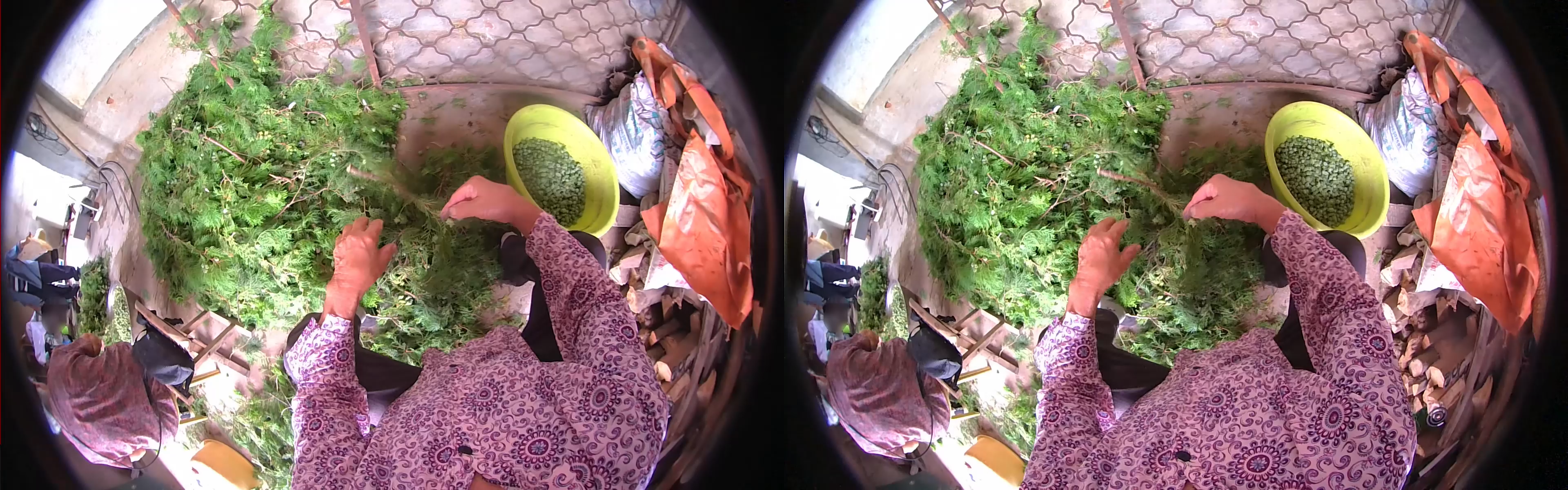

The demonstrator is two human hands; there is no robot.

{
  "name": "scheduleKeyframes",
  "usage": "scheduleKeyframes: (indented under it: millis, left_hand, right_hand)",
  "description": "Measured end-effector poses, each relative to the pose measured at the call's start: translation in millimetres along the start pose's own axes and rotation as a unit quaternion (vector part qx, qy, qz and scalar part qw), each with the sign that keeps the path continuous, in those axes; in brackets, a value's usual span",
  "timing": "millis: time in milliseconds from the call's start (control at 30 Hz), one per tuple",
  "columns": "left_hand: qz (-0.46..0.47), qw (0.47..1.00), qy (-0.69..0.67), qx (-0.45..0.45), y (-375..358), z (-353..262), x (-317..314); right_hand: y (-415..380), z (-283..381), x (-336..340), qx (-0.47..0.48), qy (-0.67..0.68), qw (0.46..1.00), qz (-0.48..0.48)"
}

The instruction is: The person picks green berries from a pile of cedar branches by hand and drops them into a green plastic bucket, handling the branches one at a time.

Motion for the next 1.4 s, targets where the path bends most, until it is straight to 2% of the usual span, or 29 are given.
scheduleKeyframes:
  millis: [67, 100, 167, 233, 267, 333, 367, 433, 500, 567, 667, 733, 767, 833, 900, 967, 1100, 1167, 1200, 1233, 1267, 1300, 1333, 1400]
  left_hand:
    - [-0.027, 0.997, -0.054, -0.051, 3, -14, 1]
    - [-0.026, 0.997, -0.054, -0.051, 5, -20, 2]
    - [-0.022, 0.983, -0.164, -0.076, 11, -38, 7]
    - [-0.027, 0.979, -0.179, -0.093, 16, -53, 13]
    - [-0.055, 0.971, -0.196, -0.121, 18, -61, 21]
    - [-0.097, 0.95, -0.253, -0.157, 22, -69, 29]
    - [-0.094, 0.95, -0.252, -0.156, 24, -69, 26]
    - [-0.044, 0.928, -0.345, -0.137, 29, -67, 13]
    - [-0.051, 0.915, -0.376, -0.137, 28, -64, -1]
    - [0.036, 0.847, -0.528, -0.052, 32, -58, -23]
    - [-0.001, 0.849, -0.528, -0.025, 36, -53, -23]
    - [-0.044, 0.827, -0.561, 0.001, 38, -45, -27]
    - [-0.042, 0.827, -0.56, 0.0, 39, -45, -28]
    - [-0.046, 0.82, -0.57, 0.028, 40, -43, -29]
    - [-0.046, 0.816, -0.575, 0.03, 41, -46, -28]
    - [-0.04, 0.824, -0.564, 0.043, 41, -44, -29]
    - [-0.034, 0.832, -0.553, 0.029, 43, -51, -24]
    - [-0.036, 0.831, -0.556, -0.008, 44, -56, -21]
    - [-0.037, 0.831, -0.555, -0.008, 45, -56, -21]
    - [-0.026, 0.819, -0.574, 0.002, 44, -56, -22]
    - [-0.015, 0.806, -0.592, 0.012, 44, -56, -23]
    - [-0.015, 0.806, -0.592, 0.013, 44, -57, -19]
    - [0.009, 0.805, -0.592, 0.022, 44, -59, -18]
    - [0.035, 0.804, -0.593, 0.032, 44, -62, -16]
  right_hand:
    - [-13, 21, 10, 0.034, 0.073, 0.997, 0.004]
    - [-16, 26, 14, 0.034, 0.074, 0.997, 0.004]
    - [-21, 39, 20, 0.071, 0.121, 0.99, 0.004]
    - [-22, 50, 22, 0.1, 0.161, 0.982, 0.011]
    - [-23, 56, 22, 0.13, 0.2, 0.971, 0.019]
    - [-19, 50, 16, 0.128, 0.257, 0.958, 0.031]
    - [-17, 46, 13, 0.126, 0.311, 0.941, 0.043]
    - [-11, 40, 11, 0.114, 0.288, 0.95, 0.044]
    - [-8, 43, 5, 0.127, 0.26, 0.954, 0.074]
    - [-3, 35, 5, 0.109, 0.24, 0.96, 0.09]
    - [0, 30, 8, 0.121, 0.177, 0.973, 0.085]
    - [0, 22, 13, 0.076, 0.301, 0.948, 0.07]
    - [-2, 23, 15, 0.076, 0.302, 0.948, 0.068]
    - [-7, 16, 28, 0.031, 0.353, 0.935, 0.003]
    - [0, 6, 29, 0.061, 0.323, 0.944, -0.012]
    - [-1, 13, 38, 0.135, 0.234, 0.959, -0.087]
    - [1, 27, 24, 0.142, 0.202, 0.966, -0.078]
    - [-6, 48, 26, 0.195, 0.023, 0.975, -0.108]
    - [-2, 52, 24, 0.226, 0.008, 0.967, -0.115]
    - [-2, 51, 25, 0.227, 0.008, 0.967, -0.114]
    - [0, 43, 23, 0.189, 0.026, 0.977, -0.093]
    - [2, 39, 22, 0.15, 0.043, 0.985, -0.072]
    - [1, 38, 22, 0.15, 0.044, 0.985, -0.072]
    - [3, 34, 14, 0.131, 0.152, 0.98, -0.002]
Point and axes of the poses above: each hand's wrist, its own y-axis towards the middle knuckle, its own x-axis out of the back of the hand, z = x × y, the point moved 9 cm from there along y, towards the middle knuckle, and after that the axes turned 5 degrees about -y, right-handed, at the moved point
